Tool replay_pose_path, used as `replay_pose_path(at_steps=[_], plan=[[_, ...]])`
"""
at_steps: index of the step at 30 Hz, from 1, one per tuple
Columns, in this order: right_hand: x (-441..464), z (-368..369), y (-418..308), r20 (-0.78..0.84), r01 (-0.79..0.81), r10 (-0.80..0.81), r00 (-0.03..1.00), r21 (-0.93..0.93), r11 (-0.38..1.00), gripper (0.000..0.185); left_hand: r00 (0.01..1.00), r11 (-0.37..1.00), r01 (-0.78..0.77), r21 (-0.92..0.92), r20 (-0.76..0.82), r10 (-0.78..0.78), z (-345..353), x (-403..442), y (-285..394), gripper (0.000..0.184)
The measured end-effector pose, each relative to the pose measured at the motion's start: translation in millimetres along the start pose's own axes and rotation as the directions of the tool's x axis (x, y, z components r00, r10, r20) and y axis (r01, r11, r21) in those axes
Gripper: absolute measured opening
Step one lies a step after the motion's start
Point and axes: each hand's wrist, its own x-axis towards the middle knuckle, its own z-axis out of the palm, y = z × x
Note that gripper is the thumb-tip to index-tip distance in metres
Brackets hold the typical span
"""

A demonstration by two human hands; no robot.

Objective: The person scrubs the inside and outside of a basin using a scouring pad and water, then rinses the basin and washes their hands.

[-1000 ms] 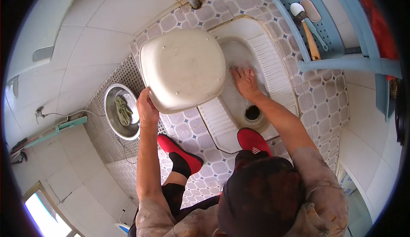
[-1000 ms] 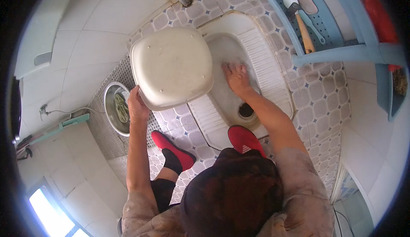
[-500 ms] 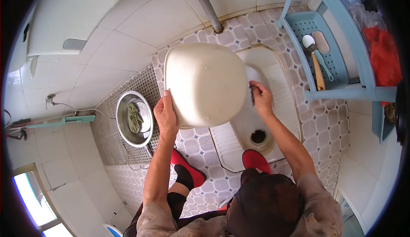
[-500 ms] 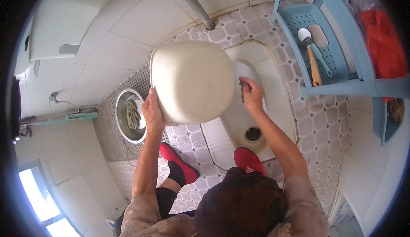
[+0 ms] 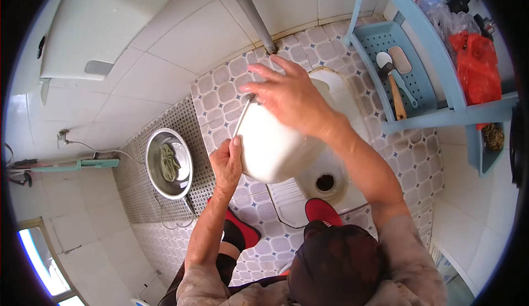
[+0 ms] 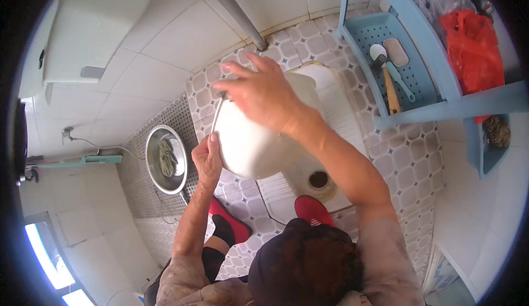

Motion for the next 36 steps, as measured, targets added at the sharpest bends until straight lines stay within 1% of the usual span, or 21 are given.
replay_pose_path(at_steps=[1, 2, 5, 6, 7, 9, 13, 15, 17, 19, 21, 22, 23, 24, 26, 27, 28, 29, 33, 35, 36], plan=[[-0.2, 3.1, 14.5, 0.043, -0.076, 0.071, 0.997, 0.121, 0.990, 0.035, 1.000, 1.000, 0.002, -0.001, -0.002, -0.002, 1.5, -1.9, -5.1, 0.043], [0.4, 4.0, 26.3, 0.128, -0.095, 0.056, 0.990, 0.326, 0.941, 0.032, 1.000, 0.999, 0.003, -0.051, -0.001, -0.003, 2.6, -4.4, -8.6, 0.043], [-8.7, -5.5, 45.9, 0.200, -0.186, 0.109, 0.974, 0.417, 0.890, 0.032, 1.000, 0.994, 0.009, -0.110, -0.008, -0.010, 4.9, -9.1, -16.0, 0.042], [-19.2, -2.8, 59.5, 0.268, -0.377, 0.271, 0.924, 0.540, 0.752, 0.029, 1.000, 0.993, 0.013, -0.116, -0.027, -0.016, 3.9, -9.4, -18.9, 0.042], [-33.3, -0.3, 75.6, 0.267, -0.378, 0.274, 0.924, 0.538, 0.753, 0.029, 0.999, 0.988, 0.031, -0.153, -0.031, -0.036, 1.3, -8.7, -24.9, 0.041], [-55.7, -1.4, 98.5, 0.312, -0.559, 0.469, 0.826, 0.560, 0.612, 0.031, 1.000, 0.986, -0.001, -0.166, -0.018, -0.002, -1.5, -4.5, -36.9, 0.045], [-69.8, -7.6, 107.3, 0.299, -0.583, 0.513, 0.805, 0.562, 0.587, 0.032, 0.995, 0.983, 0.011, -0.185, 0.100, 0.007, -9.3, 4.6, -36.1, 0.044], [-65.8, -2.8, 102.0, 0.285, -0.574, 0.502, 0.817, 0.487, 0.658, 0.031, 0.979, 0.991, 0.128, -0.025, 0.163, -0.123, -18.3, 11.7, -26.3, 0.043], [-60.2, -4.6, 93.8, 0.274, -0.546, 0.474, 0.837, 0.469, 0.694, 0.030, 0.982, 0.987, 0.125, -0.096, 0.151, -0.110, -18.9, 22.6, -16.7, 0.042], [-46.3, -7.2, 77.6, 0.277, -0.507, 0.424, 0.862, 0.457, 0.731, 0.030, 0.989, 0.999, -0.016, -0.050, 0.148, 0.023, -20.8, 24.8, 32.8, 0.040], [-30.6, -4.2, 59.4, 0.250, -0.389, 0.310, 0.917, 0.402, 0.829, 0.027, 0.994, 0.999, 0.034, -0.033, 0.102, -0.030, -25.8, 27.4, 40.1, 0.042], [-27.6, 8.2, 51.5, 0.257, -0.387, 0.302, 0.918, 0.409, 0.827, 0.027, 0.997, 0.996, 0.063, -0.065, 0.053, -0.060, -25.1, 27.7, 40.7, 0.043], [-25.0, 23.1, 44.5, 0.087, -0.182, 0.161, 0.983, 0.372, 0.910, 0.027, 0.996, 0.991, 0.085, -0.105, 0.009, -0.085, -23.1, 28.9, 41.6, 0.045], [-20.7, 32.8, 35.6, -0.077, 0.021, 0.001, 0.997, 0.290, 0.957, 0.029, 0.997, 0.990, 0.082, -0.112, 0.011, -0.081, -22.0, 29.4, 39.1, 0.045], [-9.9, 32.0, -19.7, -0.043, 0.086, -0.080, 0.996, 0.168, 0.982, 0.032, 0.995, 0.987, 0.046, -0.156, -0.079, -0.059, -17.9, 26.2, 27.8, 0.047], [-9.5, 37.9, -43.0, -0.003, 0.087, -0.088, 0.996, -0.055, 0.995, 0.036, 0.998, 0.985, 0.026, -0.173, -0.057, -0.036, -19.3, 26.2, 21.5, 0.046], [-10.6, 43.9, -57.1, -0.031, 0.136, -0.136, 0.990, -0.014, 0.991, 0.034, 0.991, 0.978, -0.020, -0.207, -0.132, -0.008, -13.3, 26.7, 15.9, 0.045], [-9.3, 47.6, -64.6, -0.034, 0.133, -0.133, 0.991, -0.016, 0.991, 0.034, 0.977, 0.970, -0.068, -0.233, -0.211, 0.018, -9.5, 27.2, 10.9, 0.045], [-4.7, 47.6, -64.5, 0.016, 0.091, -0.090, 0.996, -0.079, 0.993, 0.042, 0.982, 0.946, 0.010, -0.323, -0.176, -0.071, -22.8, 19.8, -5.1, 0.047], [2.3, 34.7, -43.7, 0.223, -0.137, 0.176, 0.959, -0.182, 0.974, 0.044, 0.982, 0.940, 0.067, -0.334, -0.143, -0.121, -27.2, 14.3, -9.1, 0.048], [0.3, 34.2, -24.3, 0.196, -0.206, 0.234, 0.952, -0.153, 0.967, 0.043, 0.984, 0.935, 0.068, -0.348, -0.134, -0.121, -33.7, 13.4, -21.9, 0.047]])
